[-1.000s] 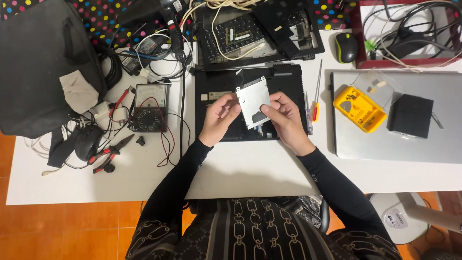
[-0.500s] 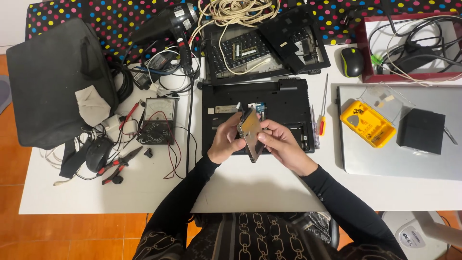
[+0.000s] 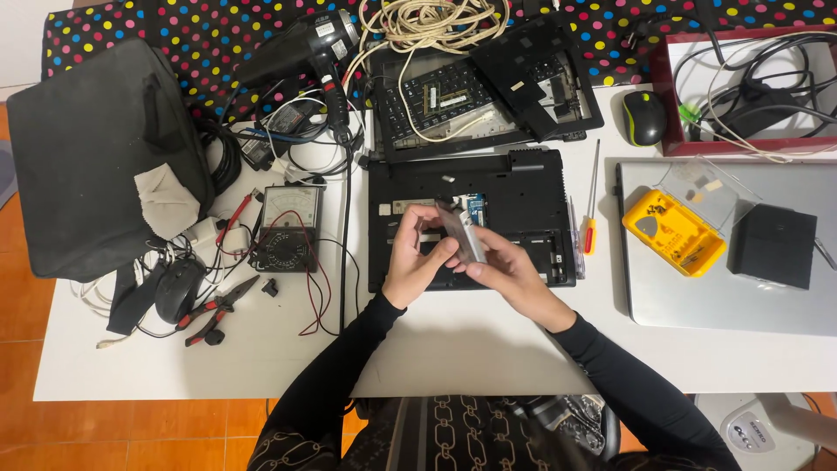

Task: The person works on an opened laptop at a cluttered workbench, using a screwdriver to unscrew and detach a hard drive assembly from the laptop chassis. They hold the drive, manipulate its bracket with the screwdriver, and handle the removed drive and small screws.

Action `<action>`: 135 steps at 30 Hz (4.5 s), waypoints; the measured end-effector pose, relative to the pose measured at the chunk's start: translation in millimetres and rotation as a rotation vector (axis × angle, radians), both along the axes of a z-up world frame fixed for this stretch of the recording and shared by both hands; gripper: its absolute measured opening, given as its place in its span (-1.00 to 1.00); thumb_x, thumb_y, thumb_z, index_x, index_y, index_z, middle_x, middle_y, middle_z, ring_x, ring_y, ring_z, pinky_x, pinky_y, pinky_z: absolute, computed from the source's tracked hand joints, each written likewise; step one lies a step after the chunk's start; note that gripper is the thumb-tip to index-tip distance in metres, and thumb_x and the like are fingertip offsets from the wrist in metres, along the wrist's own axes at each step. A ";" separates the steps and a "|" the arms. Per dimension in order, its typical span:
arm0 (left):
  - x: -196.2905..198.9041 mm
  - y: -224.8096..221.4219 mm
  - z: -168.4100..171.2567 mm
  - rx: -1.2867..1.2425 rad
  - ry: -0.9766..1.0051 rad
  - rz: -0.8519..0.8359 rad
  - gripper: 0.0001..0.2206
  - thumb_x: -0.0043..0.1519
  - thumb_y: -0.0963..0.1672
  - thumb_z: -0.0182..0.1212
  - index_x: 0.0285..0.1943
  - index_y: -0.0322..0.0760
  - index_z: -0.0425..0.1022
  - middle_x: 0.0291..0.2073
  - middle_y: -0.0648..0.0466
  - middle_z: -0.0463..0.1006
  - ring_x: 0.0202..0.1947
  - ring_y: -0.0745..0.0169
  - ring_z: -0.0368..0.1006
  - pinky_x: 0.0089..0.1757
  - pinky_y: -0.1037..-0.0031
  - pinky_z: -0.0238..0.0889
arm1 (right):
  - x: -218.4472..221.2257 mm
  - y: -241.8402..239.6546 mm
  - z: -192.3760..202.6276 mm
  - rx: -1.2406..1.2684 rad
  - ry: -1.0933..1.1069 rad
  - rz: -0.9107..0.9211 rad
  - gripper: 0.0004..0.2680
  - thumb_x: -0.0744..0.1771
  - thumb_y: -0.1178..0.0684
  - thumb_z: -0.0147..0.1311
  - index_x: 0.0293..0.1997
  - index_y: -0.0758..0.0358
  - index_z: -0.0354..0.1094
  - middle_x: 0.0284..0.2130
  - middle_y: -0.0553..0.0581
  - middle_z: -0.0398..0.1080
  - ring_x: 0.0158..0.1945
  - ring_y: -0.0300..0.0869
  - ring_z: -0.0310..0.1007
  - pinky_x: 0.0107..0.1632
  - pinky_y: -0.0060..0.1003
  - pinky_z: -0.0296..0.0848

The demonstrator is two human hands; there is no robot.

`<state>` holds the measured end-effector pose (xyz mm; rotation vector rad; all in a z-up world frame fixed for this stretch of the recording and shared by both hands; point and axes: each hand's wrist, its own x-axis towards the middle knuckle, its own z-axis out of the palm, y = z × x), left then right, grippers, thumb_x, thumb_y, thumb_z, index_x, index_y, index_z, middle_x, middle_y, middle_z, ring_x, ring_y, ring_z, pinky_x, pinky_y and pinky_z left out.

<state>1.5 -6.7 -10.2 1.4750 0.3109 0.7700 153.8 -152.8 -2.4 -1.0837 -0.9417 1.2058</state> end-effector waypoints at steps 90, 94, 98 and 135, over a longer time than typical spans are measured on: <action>-6.4 1.1 26.0 0.800 0.106 0.296 -0.02 0.04 0.04 0.68 0.53 -0.26 0.04 0.39 -0.09 0.19 0.40 -0.09 0.09 0.33 0.10 0.05 | 68.5 -63.7 4.3 -0.551 -1.559 -1.031 -0.83 0.34 -0.12 0.29 -0.22 0.12 0.63 -0.59 0.22 0.46 -0.52 0.09 0.48 -0.42 -0.10 0.41; -8.4 -0.4 32.3 0.824 0.083 0.322 -0.03 0.04 0.04 0.67 0.52 -0.26 0.04 0.39 -0.09 0.21 0.39 -0.07 0.11 0.33 0.10 0.03 | 66.7 -59.1 4.0 -0.542 -1.569 -1.014 -0.82 0.34 -0.11 0.28 -0.26 0.16 0.61 -0.58 0.24 0.47 -0.52 0.10 0.48 -0.41 -0.08 0.41; -9.2 -0.7 34.1 0.844 0.069 0.327 -0.03 0.02 0.05 0.67 0.52 -0.26 0.06 0.38 -0.09 0.25 0.38 -0.07 0.15 0.32 0.10 0.03 | 69.1 -60.2 0.1 -0.508 -1.637 -1.009 -0.83 0.35 -0.07 0.26 -0.27 0.21 0.57 -0.55 0.24 0.47 -0.50 0.09 0.49 -0.39 -0.09 0.42; -11.2 3.3 42.1 0.602 0.117 0.139 -0.02 -0.11 0.06 0.69 0.48 -0.15 0.16 0.32 -0.01 0.25 0.34 -0.01 0.16 0.27 0.21 0.21 | 32.7 19.2 166.6 0.484 -0.700 -0.486 -0.73 0.60 0.02 0.05 0.41 0.11 -0.02 -0.16 0.32 0.41 -0.16 -0.07 0.54 -0.06 -0.18 0.57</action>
